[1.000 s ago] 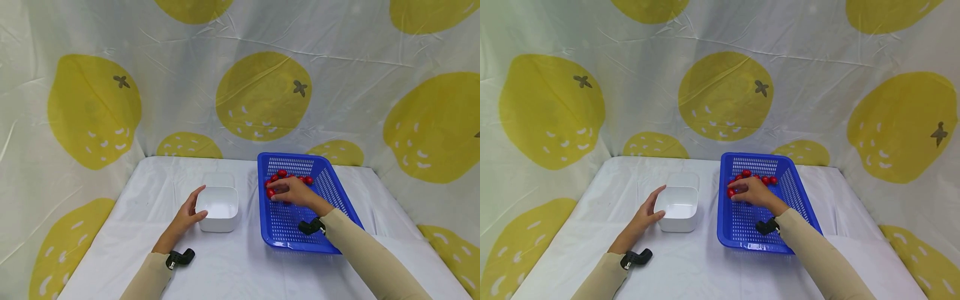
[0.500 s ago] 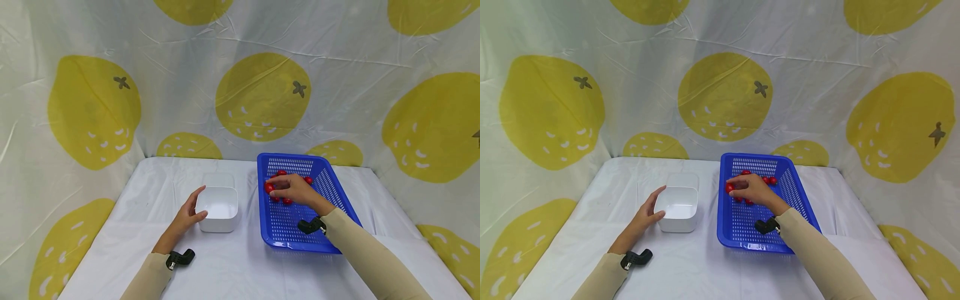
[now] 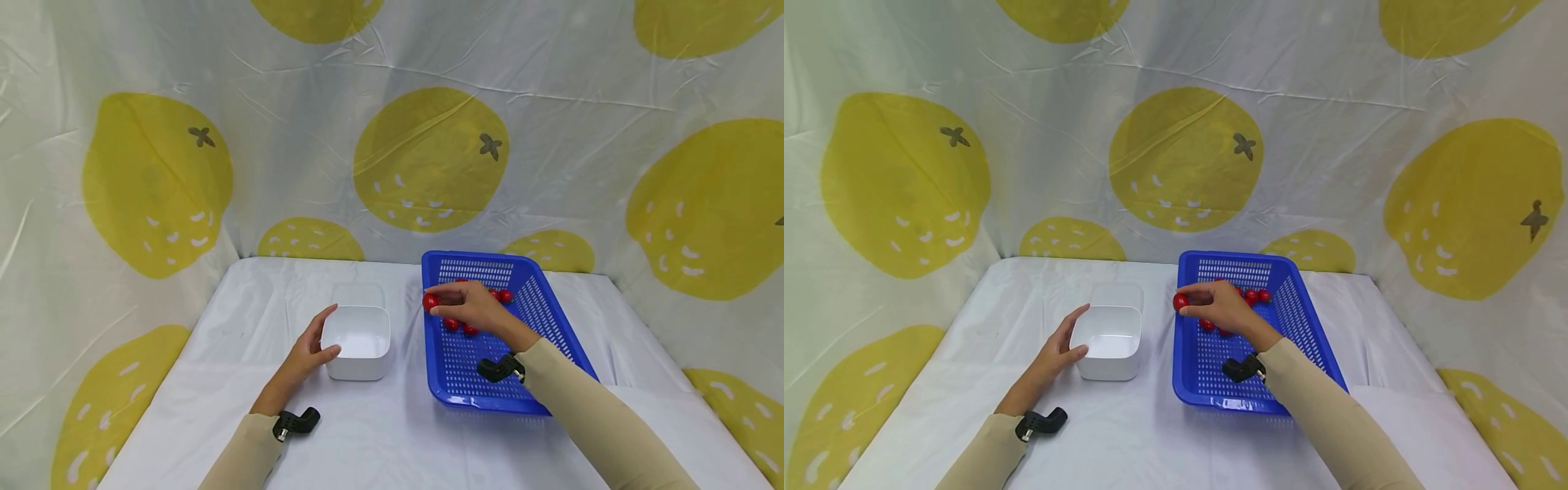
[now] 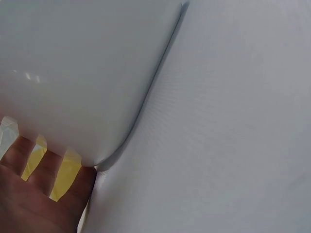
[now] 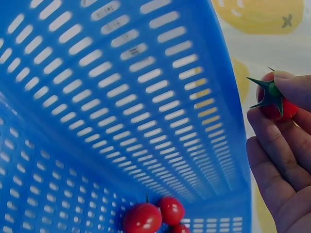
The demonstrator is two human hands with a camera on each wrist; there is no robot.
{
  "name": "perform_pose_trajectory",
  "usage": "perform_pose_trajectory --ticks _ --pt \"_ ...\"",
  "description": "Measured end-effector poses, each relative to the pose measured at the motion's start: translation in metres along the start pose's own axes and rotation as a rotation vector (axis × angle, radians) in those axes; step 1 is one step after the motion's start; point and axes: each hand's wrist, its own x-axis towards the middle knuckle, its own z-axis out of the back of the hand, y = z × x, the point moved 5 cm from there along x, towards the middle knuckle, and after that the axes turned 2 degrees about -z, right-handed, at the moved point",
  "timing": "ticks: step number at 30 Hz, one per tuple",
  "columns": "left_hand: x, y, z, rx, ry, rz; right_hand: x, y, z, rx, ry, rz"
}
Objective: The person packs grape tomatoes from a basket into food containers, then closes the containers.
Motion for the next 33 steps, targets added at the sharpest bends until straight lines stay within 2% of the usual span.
perform_pose_trajectory --ticks 11,20,33 --pt "-0.001 0.002 0.001 -0.008 0.003 0.006 0.012 0.010 -0.013 0.006 0.015 0.018" --pt "-0.001 0.005 0.002 0.004 -0.003 0.015 0.022 0.012 -0.029 0.037 0.056 -0.016" --pt "0.001 0.006 0.004 0.026 -0.003 0.019 0.035 0.019 -0.047 0.106 0.101 0.033"
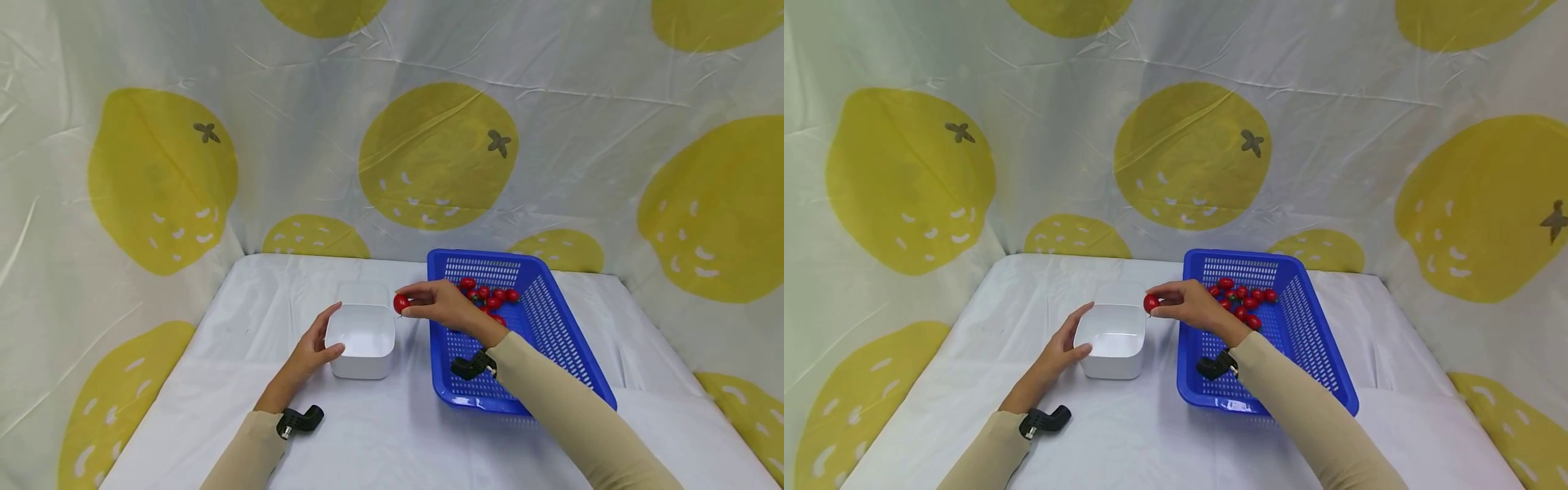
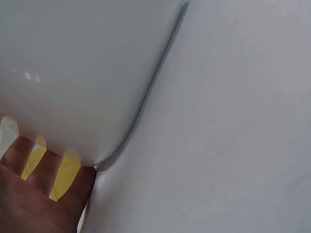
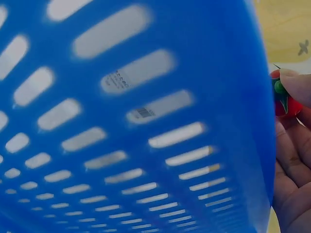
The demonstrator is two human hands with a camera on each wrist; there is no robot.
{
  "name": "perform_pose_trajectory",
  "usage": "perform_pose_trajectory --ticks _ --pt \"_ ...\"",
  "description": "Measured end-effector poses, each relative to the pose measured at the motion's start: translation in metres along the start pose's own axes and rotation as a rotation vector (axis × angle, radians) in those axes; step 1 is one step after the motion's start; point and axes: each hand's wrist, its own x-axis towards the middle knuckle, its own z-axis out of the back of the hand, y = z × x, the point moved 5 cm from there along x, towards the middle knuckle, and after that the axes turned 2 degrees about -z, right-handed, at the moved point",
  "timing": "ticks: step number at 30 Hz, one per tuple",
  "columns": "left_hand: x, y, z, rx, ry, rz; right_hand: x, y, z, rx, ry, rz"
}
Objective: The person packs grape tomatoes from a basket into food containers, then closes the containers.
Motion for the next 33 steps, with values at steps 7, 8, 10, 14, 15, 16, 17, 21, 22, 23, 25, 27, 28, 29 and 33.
perform_pose_trajectory --ticks 7,8,10,14,15,16,17,21,22,23,25,27,28,29,33 --pt "0.001 0.000 -0.001 -0.039 0.009 -0.016 0.005 0.003 -0.007 0.014 0.031 -0.003" --pt "0.001 0.000 -0.001 -0.043 0.010 -0.022 0.005 0.004 -0.008 0.009 0.033 -0.004" --pt "0.001 0.000 -0.001 -0.045 0.012 -0.030 0.007 0.004 -0.010 0.007 0.038 -0.007" --pt "0.002 -0.002 -0.002 -0.054 0.021 -0.046 0.010 0.003 -0.013 0.011 0.055 -0.012" --pt "0.001 -0.002 -0.002 -0.052 0.021 -0.045 0.010 0.002 -0.013 0.012 0.062 -0.012" --pt "0.001 -0.003 -0.002 -0.050 0.020 -0.044 0.011 0.002 -0.014 0.014 0.070 -0.013" --pt "0.001 -0.004 -0.002 -0.048 0.018 -0.042 0.011 0.002 -0.015 0.020 0.080 -0.014" --pt "0.001 -0.004 -0.002 -0.034 0.010 -0.024 0.012 0.001 -0.016 0.031 0.119 -0.018" --pt "0.001 -0.004 -0.002 -0.035 0.011 -0.022 0.012 0.001 -0.017 0.037 0.128 -0.018" --pt "0.001 -0.004 -0.002 -0.036 0.011 -0.020 0.012 0.001 -0.017 0.038 0.133 -0.017" --pt "0.001 -0.004 -0.002 -0.041 0.014 -0.019 0.012 0.001 -0.018 0.038 0.141 -0.015" --pt "0.001 -0.003 -0.002 -0.046 0.015 -0.019 0.012 0.000 -0.018 0.039 0.146 -0.013" --pt "0.001 -0.003 -0.002 -0.051 0.016 -0.021 0.012 0.000 -0.019 0.042 0.148 -0.010" --pt "0.001 -0.003 -0.002 -0.053 0.016 -0.021 0.012 0.001 -0.019 0.040 0.150 -0.006" --pt "0.000 -0.002 -0.001 -0.042 0.010 -0.012 0.012 0.001 -0.023 0.033 0.164 0.015"
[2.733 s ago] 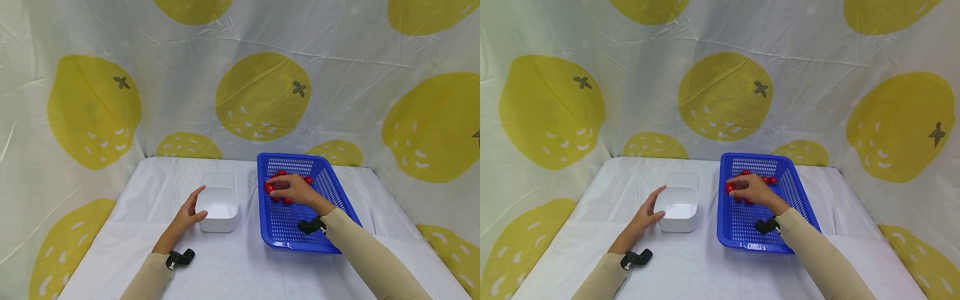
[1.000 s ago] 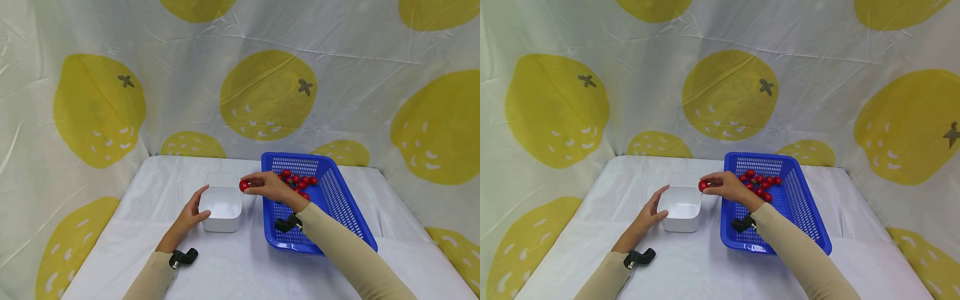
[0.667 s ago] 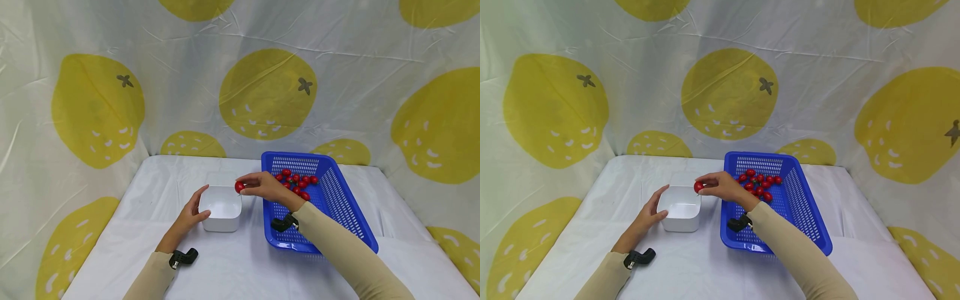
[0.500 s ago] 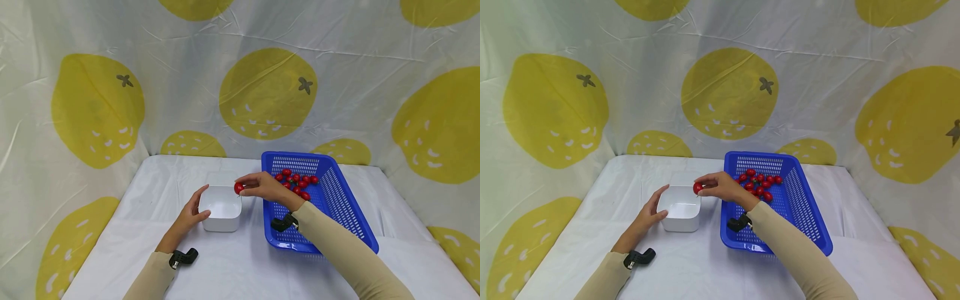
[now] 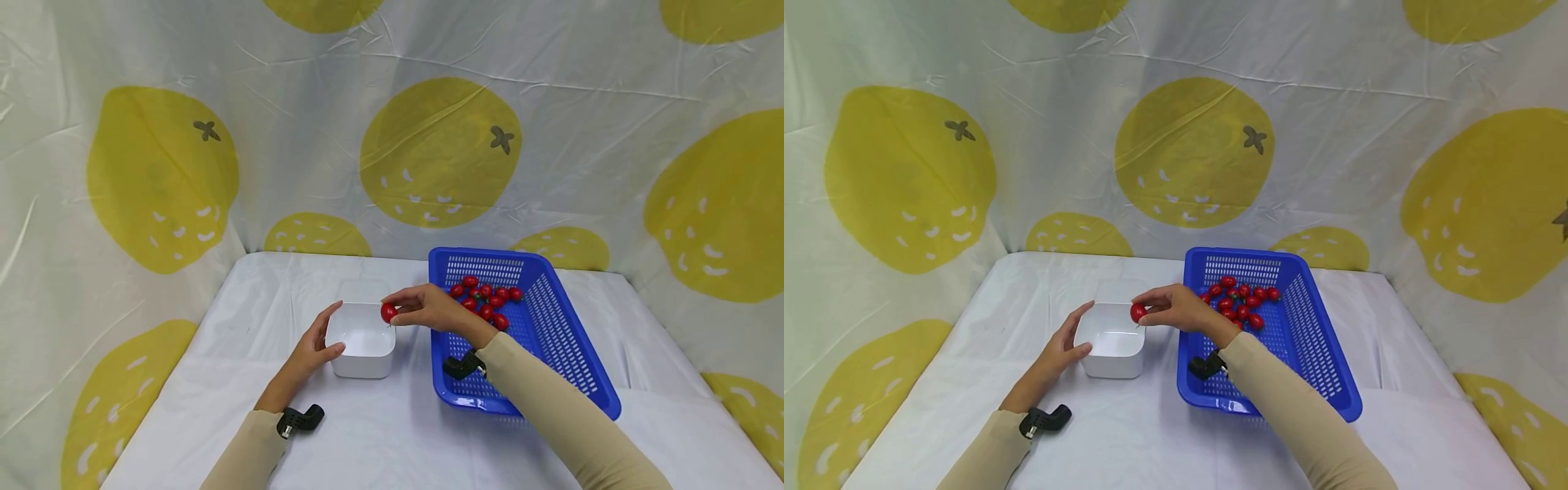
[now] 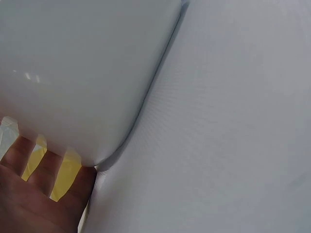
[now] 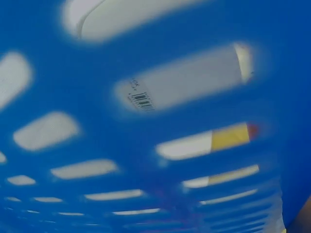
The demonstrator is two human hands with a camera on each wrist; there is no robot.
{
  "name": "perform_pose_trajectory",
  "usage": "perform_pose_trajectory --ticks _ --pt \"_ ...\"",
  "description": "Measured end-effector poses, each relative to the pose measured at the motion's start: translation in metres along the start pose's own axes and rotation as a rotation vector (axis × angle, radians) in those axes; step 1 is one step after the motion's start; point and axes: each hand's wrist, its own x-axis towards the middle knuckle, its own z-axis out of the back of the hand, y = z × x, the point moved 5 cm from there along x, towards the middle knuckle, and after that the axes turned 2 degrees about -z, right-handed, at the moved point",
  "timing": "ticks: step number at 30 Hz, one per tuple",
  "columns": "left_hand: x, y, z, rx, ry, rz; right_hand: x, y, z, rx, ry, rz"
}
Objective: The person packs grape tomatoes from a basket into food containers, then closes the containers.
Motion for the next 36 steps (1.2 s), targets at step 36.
perform_pose_trajectory --ticks 36 --pt "-0.0010 -0.0032 -0.0016 0.012 0.008 -0.014 -0.0020 0.0014 -0.0073 -0.033 0.007 0.027"
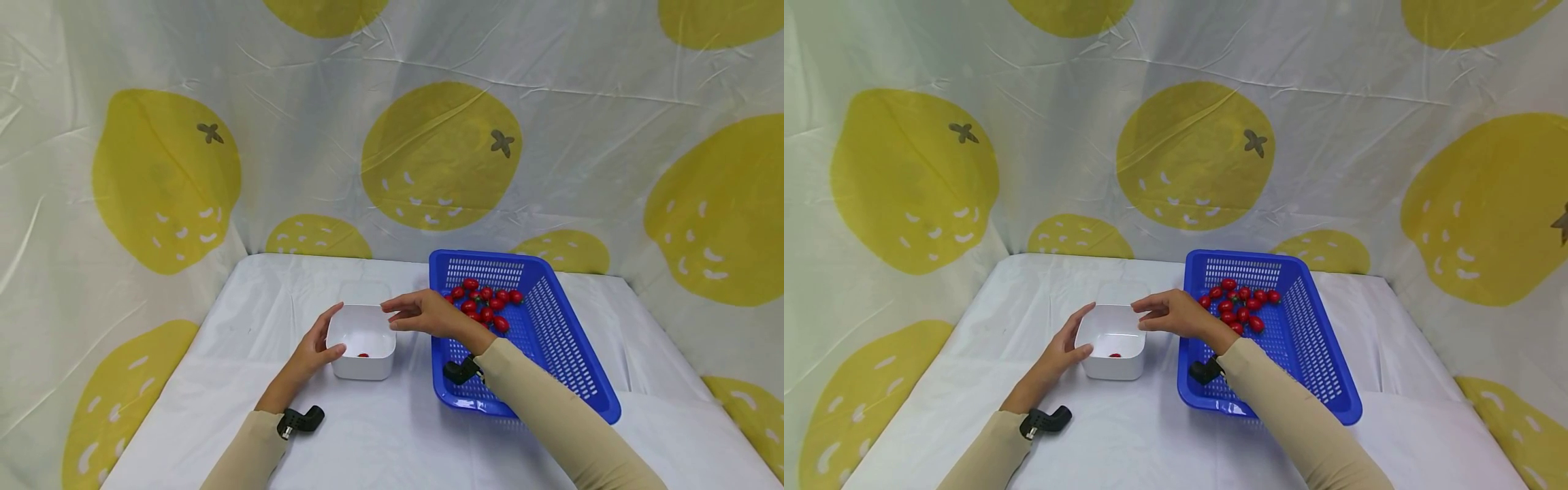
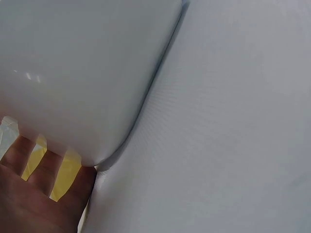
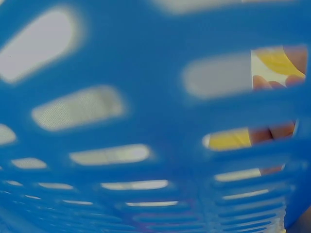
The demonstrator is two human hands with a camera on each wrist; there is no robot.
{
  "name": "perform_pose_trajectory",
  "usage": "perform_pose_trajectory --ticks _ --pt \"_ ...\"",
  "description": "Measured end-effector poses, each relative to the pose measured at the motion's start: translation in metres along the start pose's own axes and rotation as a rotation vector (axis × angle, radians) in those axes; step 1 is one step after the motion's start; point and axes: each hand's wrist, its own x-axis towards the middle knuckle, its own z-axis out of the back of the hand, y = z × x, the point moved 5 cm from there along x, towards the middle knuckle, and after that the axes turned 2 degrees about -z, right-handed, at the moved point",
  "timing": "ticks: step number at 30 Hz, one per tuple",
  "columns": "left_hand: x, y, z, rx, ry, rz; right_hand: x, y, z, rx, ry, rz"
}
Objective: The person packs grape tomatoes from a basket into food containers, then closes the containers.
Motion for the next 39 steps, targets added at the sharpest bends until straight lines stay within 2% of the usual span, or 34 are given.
perform_pose_trajectory --ticks 7,18,25,34,39 --pt "0.001 -0.001 0.000 -0.014 0.015 -0.040 -0.001 0.001 0.000 0.010 0.003 0.001" --pt "0.001 0.000 -0.001 -0.040 0.009 -0.006 0.000 0.002 0.001 0.017 0.007 0.023" --pt "0.002 0.001 -0.001 -0.066 0.023 -0.012 0.001 0.001 0.004 0.042 0.023 0.025" --pt "0.002 0.001 -0.002 0.008 0.005 0.006 -0.002 0.004 0.011 0.047 -0.006 0.016" --pt "0.000 0.001 0.000 0.009 -0.002 -0.004 -0.004 0.003 0.016 0.081 -0.018 0.010"
